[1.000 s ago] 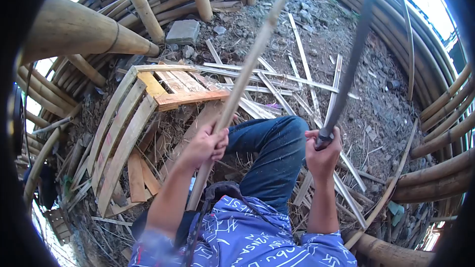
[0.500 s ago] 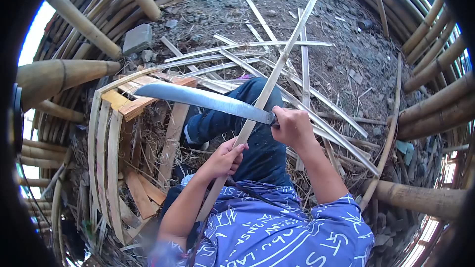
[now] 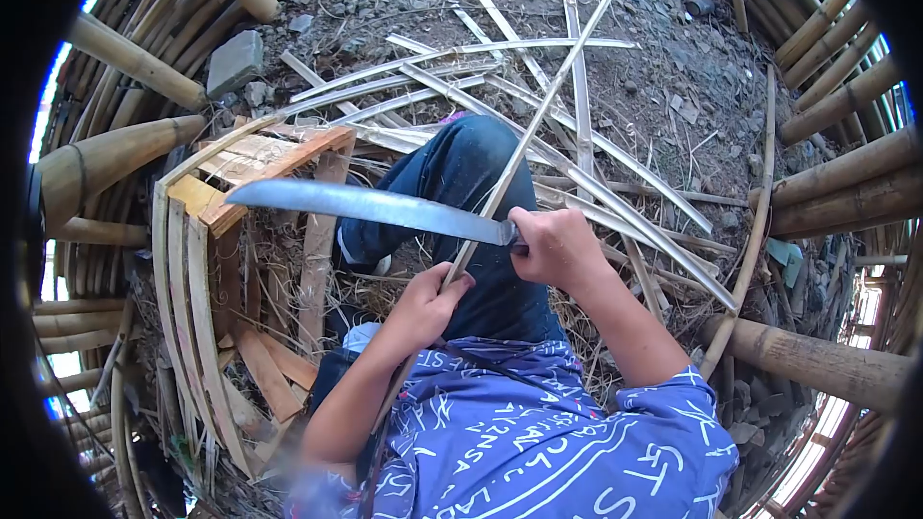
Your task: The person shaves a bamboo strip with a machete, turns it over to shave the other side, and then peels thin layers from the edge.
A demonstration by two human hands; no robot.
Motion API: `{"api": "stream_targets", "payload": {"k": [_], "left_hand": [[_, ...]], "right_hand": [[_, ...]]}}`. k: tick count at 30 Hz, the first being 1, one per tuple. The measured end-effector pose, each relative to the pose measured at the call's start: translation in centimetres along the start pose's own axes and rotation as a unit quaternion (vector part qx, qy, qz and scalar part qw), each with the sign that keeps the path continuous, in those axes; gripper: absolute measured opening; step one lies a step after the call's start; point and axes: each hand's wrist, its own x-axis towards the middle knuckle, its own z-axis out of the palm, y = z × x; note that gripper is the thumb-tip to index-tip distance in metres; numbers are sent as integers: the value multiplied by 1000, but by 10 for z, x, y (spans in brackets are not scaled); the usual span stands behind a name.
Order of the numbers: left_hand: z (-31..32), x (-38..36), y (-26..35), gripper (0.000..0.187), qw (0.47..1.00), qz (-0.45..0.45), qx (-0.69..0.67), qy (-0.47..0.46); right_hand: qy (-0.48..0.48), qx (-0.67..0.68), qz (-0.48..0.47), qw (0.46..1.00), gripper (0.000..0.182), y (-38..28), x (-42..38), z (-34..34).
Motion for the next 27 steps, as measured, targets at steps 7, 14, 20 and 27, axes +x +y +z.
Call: {"api": "stream_targets", "payload": {"k": [7, 14, 20, 27], "left_hand": [[6, -5, -7, 28, 999, 40, -5, 23], [9, -6, -17, 26, 997, 47, -68, 4], [2, -10, -11, 22, 990, -9, -138, -38], [-9, -17, -3, 29, 983, -70, -154, -69]], "right_hand": [[3, -77, 42, 996, 18, 11, 4, -1], [70, -97, 135, 984, 14, 59, 24, 7], [121, -55, 137, 982, 16, 45, 27, 14], [163, 402, 219, 874, 19, 15, 27, 16]]}}
